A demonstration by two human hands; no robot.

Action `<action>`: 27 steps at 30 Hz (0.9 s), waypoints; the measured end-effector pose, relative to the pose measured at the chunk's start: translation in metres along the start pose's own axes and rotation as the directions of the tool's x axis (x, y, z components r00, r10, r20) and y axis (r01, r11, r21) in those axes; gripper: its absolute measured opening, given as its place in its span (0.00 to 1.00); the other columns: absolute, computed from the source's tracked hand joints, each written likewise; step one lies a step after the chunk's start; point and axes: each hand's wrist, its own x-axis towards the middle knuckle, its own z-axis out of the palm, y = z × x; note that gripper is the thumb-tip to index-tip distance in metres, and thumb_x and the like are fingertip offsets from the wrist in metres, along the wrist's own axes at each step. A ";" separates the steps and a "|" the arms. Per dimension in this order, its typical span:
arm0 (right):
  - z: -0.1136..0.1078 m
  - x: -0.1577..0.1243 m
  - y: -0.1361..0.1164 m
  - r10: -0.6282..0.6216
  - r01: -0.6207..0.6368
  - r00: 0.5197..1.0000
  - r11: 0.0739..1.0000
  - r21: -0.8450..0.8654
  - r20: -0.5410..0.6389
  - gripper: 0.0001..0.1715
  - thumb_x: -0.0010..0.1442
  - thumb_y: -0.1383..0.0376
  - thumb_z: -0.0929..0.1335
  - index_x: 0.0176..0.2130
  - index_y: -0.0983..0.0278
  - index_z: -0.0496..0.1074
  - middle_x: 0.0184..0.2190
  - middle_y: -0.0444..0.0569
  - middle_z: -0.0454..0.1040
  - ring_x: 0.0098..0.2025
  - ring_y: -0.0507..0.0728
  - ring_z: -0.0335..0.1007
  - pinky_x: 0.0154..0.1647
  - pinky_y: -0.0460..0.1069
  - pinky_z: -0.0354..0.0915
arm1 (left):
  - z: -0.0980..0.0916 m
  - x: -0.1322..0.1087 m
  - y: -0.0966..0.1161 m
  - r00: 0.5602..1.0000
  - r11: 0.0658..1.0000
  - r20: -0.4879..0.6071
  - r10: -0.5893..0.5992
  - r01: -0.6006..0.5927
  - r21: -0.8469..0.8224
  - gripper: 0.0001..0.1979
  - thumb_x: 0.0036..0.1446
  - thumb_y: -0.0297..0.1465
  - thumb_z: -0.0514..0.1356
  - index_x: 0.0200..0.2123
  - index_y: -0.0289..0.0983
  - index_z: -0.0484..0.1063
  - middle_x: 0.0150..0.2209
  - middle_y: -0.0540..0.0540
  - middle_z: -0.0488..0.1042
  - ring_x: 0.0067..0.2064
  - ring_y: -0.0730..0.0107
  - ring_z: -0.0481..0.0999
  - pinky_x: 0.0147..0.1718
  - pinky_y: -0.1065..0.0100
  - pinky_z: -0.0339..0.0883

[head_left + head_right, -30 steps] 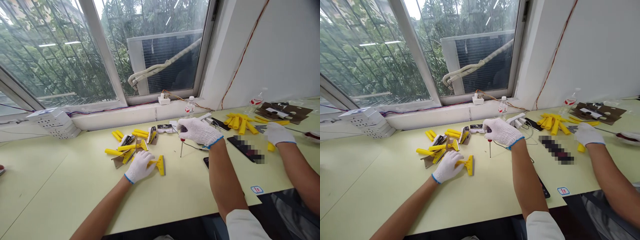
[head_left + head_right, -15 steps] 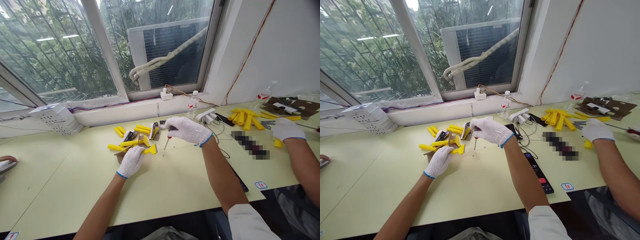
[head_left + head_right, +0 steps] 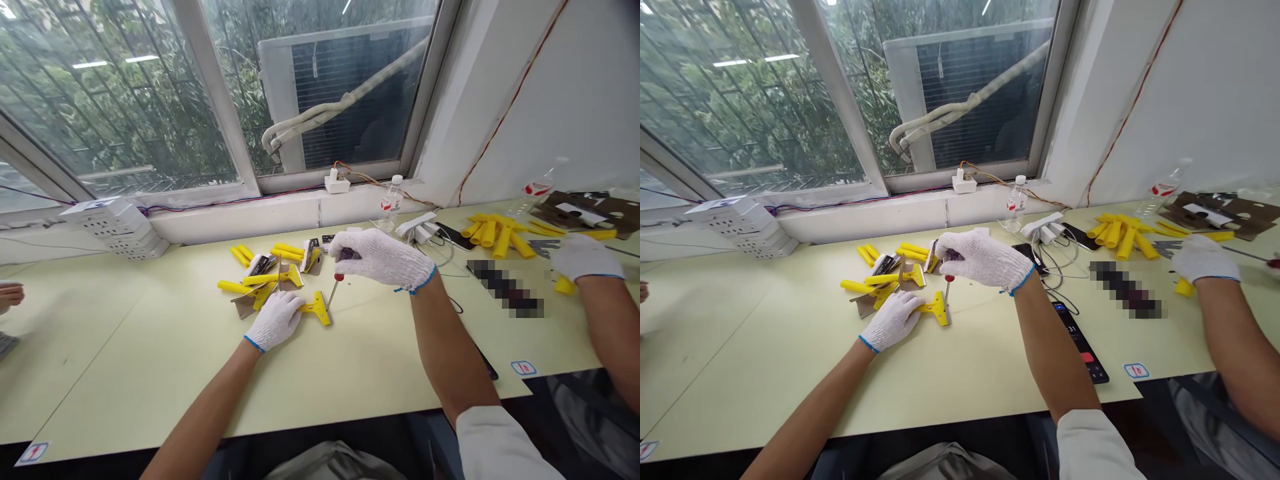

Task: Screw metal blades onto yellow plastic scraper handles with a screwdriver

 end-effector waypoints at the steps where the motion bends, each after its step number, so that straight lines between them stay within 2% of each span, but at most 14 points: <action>1: 0.001 0.000 -0.001 -0.009 0.009 1.000 1.000 0.000 0.007 0.09 0.65 0.66 0.73 0.45 0.69 0.79 0.38 0.43 0.80 0.35 0.40 0.69 0.38 0.36 0.60 | 0.002 0.000 0.001 1.000 1.000 -0.007 0.001 -0.001 0.002 0.13 0.73 0.27 0.55 0.54 0.43 0.76 0.48 0.42 0.79 0.49 0.53 0.77 0.50 0.55 0.68; 7: 0.004 0.004 0.001 -0.045 0.045 0.999 0.999 -0.007 0.006 0.10 0.66 0.66 0.73 0.46 0.70 0.79 0.39 0.43 0.80 0.36 0.40 0.68 0.40 0.37 0.60 | 0.011 0.006 0.009 1.000 0.999 -0.017 -0.017 0.018 0.051 0.13 0.77 0.30 0.54 0.58 0.44 0.75 0.51 0.42 0.79 0.50 0.54 0.76 0.49 0.55 0.67; 11: -0.004 -0.001 -0.001 -0.089 0.088 0.995 0.996 -0.019 -0.047 0.16 0.69 0.60 0.74 0.48 0.73 0.78 0.41 0.48 0.79 0.38 0.42 0.69 0.42 0.37 0.65 | 0.016 0.019 0.017 1.000 0.994 -0.007 -0.021 0.022 0.109 0.14 0.79 0.32 0.52 0.58 0.45 0.75 0.48 0.42 0.79 0.48 0.54 0.75 0.45 0.56 0.65; 15: -0.012 -0.007 -0.001 -0.108 0.105 0.990 0.994 -0.038 -0.087 0.21 0.72 0.55 0.71 0.48 0.73 0.77 0.41 0.50 0.77 0.40 0.46 0.72 0.45 0.43 0.74 | 0.025 0.047 0.024 0.999 0.988 0.022 0.029 -0.032 0.152 0.15 0.79 0.33 0.51 0.58 0.45 0.75 0.46 0.42 0.78 0.46 0.55 0.74 0.44 0.56 0.65; 19: -0.016 -0.012 0.000 -0.107 0.099 0.987 0.992 -0.073 -0.117 0.21 0.73 0.54 0.70 0.48 0.72 0.76 0.40 0.49 0.77 0.40 0.46 0.72 0.46 0.45 0.75 | 0.042 0.085 0.034 0.997 0.986 0.036 0.064 -0.069 0.151 0.12 0.77 0.31 0.54 0.53 0.42 0.78 0.46 0.41 0.77 0.46 0.55 0.74 0.43 0.56 0.65; 22: -0.019 -0.015 0.002 -0.100 0.086 0.985 0.991 -0.103 -0.142 0.21 0.73 0.54 0.70 0.47 0.72 0.77 0.40 0.49 0.76 0.40 0.46 0.71 0.46 0.44 0.75 | 0.051 0.102 0.039 0.996 0.986 0.021 0.083 -0.085 0.142 0.13 0.77 0.32 0.55 0.56 0.41 0.77 0.47 0.40 0.77 0.48 0.53 0.75 0.44 0.56 0.66; 27: -0.024 -0.018 0.007 -0.085 0.065 0.983 0.990 -0.126 -0.160 0.23 0.72 0.53 0.71 0.47 0.72 0.76 0.40 0.49 0.76 0.39 0.46 0.71 0.47 0.45 0.75 | 0.050 0.095 0.033 0.998 0.992 -0.036 0.044 -0.039 0.123 0.14 0.78 0.33 0.54 0.59 0.43 0.75 0.48 0.41 0.78 0.49 0.54 0.75 0.46 0.56 0.66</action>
